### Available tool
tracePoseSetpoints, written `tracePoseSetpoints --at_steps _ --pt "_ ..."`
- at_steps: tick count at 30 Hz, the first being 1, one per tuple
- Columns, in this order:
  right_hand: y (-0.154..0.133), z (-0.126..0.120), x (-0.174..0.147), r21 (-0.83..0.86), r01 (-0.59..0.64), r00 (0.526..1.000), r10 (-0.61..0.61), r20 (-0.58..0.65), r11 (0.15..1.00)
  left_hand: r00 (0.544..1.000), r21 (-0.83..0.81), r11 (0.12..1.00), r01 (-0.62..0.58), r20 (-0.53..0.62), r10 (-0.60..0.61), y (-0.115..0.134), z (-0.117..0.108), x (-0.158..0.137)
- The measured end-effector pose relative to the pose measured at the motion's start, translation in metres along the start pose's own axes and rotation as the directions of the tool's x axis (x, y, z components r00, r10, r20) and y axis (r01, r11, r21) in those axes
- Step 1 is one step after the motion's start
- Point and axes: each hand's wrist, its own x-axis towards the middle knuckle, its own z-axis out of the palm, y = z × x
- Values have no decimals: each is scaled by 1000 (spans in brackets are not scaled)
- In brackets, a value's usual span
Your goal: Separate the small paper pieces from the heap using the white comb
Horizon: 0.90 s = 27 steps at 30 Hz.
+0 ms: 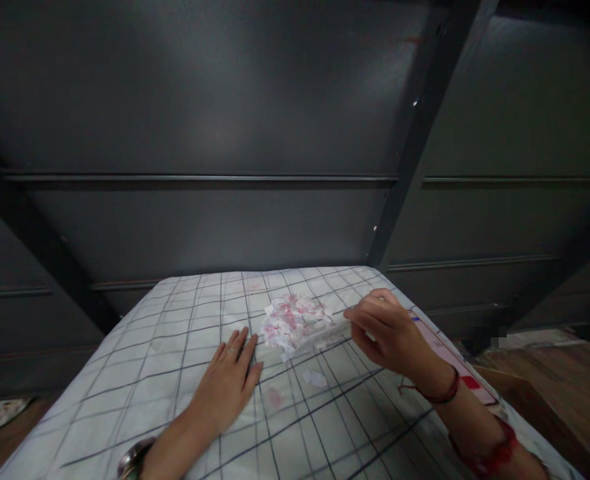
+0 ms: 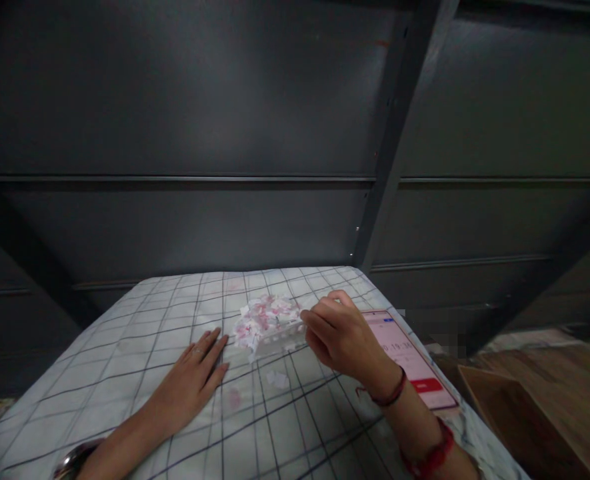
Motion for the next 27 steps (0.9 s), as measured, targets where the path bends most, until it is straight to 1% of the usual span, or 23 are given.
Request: tracePoseSetpoints --at_steps 5,8,11,16,19,27 --pt "-3 5 -1 -20 18 997 -17 73 1000 1000 0 1000 16 -8 -16 1 1 0" --pt "-1 1 -1 4 25 999 -25 46 1000 1000 13 1000 2 -2 -2 0 1 0" --pt "2 -1 -1 -26 24 1000 -24 21 999 1000 12 1000 -3 -8 3 -1 1 -1" --pt "1 3 -3 -96 48 998 -43 51 994 1000 18 1000 14 23 -15 2 -3 1" --pt "1 5 -3 -121 52 998 -48 36 991 999 27 1000 16 38 -17 3 -4 1" --pt "0 5 -3 -138 52 999 -49 19 989 1000 -11 1000 1 -9 -1 0 -1 0"
